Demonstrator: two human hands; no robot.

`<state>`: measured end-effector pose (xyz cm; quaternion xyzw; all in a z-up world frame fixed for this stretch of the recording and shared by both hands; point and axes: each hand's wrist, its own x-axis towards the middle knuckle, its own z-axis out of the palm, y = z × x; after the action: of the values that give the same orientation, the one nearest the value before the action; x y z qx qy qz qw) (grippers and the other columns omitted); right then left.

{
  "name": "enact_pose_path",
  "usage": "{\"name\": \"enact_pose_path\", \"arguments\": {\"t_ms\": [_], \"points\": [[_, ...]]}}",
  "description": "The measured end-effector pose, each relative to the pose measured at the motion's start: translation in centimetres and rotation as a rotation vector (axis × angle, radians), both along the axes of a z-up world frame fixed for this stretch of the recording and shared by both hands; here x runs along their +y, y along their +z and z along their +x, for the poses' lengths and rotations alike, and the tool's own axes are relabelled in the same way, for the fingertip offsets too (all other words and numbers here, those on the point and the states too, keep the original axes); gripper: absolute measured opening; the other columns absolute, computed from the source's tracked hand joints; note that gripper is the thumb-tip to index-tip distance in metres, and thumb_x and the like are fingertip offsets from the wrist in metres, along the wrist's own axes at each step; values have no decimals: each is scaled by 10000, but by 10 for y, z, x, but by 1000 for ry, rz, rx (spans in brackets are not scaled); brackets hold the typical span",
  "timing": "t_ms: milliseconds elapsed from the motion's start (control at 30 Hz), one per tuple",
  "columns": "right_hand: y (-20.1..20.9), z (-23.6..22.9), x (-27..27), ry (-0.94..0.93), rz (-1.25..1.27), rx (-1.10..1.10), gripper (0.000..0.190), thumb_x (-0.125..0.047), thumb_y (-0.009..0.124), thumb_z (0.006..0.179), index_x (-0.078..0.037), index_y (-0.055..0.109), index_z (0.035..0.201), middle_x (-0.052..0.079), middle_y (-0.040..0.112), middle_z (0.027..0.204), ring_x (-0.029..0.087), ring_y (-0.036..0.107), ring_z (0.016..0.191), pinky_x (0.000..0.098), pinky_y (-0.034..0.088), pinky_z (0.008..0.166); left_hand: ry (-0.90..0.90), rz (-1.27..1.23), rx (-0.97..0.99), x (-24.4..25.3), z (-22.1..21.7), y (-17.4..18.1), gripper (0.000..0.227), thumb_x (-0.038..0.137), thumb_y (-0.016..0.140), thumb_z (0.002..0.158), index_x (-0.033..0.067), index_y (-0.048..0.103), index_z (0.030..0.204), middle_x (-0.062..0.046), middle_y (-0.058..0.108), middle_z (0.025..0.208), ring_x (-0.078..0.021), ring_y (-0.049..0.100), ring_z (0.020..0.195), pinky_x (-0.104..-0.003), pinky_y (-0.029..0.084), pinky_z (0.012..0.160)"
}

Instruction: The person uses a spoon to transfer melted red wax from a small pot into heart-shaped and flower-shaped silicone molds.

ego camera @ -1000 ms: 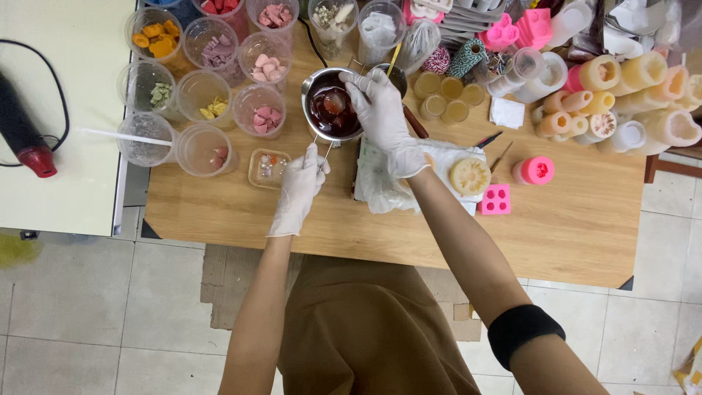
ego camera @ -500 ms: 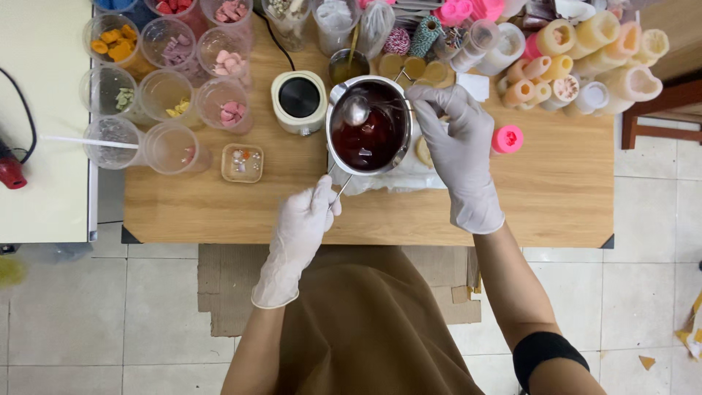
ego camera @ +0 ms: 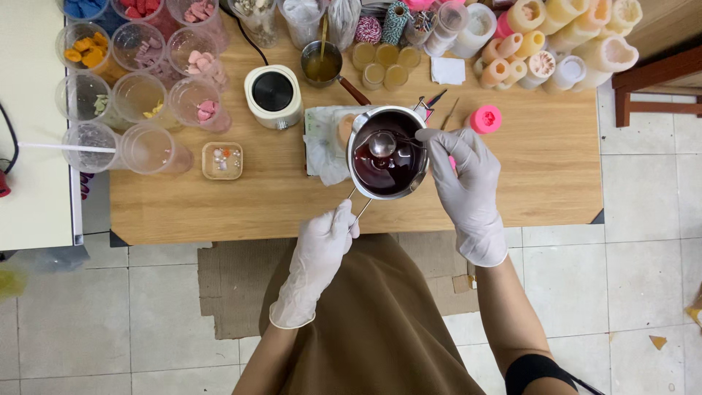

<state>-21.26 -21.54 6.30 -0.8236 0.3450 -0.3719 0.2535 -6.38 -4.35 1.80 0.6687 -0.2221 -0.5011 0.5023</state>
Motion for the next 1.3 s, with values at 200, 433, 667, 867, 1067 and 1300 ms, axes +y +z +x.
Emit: {"name": "enact_pose_path", "arguments": {"t_ms": [200, 433, 667, 867, 1067, 1300], "points": [[0, 8, 12, 13, 146, 6, 111, -23, 705, 994, -44, 755, 1090, 32, 652, 894, 113, 556, 696, 256, 471, 664, 23, -49, 30, 11, -2, -4, 482, 351, 494, 1071, 28, 610, 733, 31, 468, 578, -58, 404, 514, -256, 344, 488], [-18, 39, 44, 68, 455, -213, 298, -126, 502, 1119, 12, 572, 1374, -10, 599, 885, 67, 549, 838, 219, 478, 790, 264, 101, 182, 52, 26, -15, 479, 372, 496, 1051, 48, 661, 739, 22, 451, 553, -53, 344, 452, -241, 258, 409], [-141, 121, 61, 303, 1218, -390, 294, -284, 469, 1105, -44, 620, 1181, 32, 639, 802, 106, 576, 695, 262, 466, 606, 653, 171, 163, 119, 81, -22, 496, 390, 500, 1057, 35, 653, 746, 50, 472, 572, -26, 322, 455, -216, 177, 411], [-289, 240, 46, 108, 1876, -399, 431, -296, 449, 1094, -31, 492, 1432, 171, 715, 1218, 215, 687, 962, 323, 602, 887, 832, 403, 31, 161, 110, -3, 506, 416, 450, 1069, 79, 651, 749, 57, 365, 549, -35, 294, 453, -215, 182, 431], [-357, 308, 4, -264, 1968, -617, 606, -519, 318, 1059, -23, 417, 1392, 217, 644, 1269, 302, 692, 1020, 423, 609, 886, 921, 280, 46, 189, 123, -4, 485, 379, 454, 1074, 75, 626, 738, 80, 362, 538, -36, 259, 450, -230, 147, 427], [-362, 304, -10, -291, 2004, -605, 620, -629, 315, 1033, -67, 578, 1036, 109, 681, 968, 214, 651, 806, 334, 572, 664, 940, 264, 80, 206, 125, -17, 494, 385, 485, 1069, 60, 637, 729, 83, 354, 526, -31, 251, 436, -238, 136, 419]]}}
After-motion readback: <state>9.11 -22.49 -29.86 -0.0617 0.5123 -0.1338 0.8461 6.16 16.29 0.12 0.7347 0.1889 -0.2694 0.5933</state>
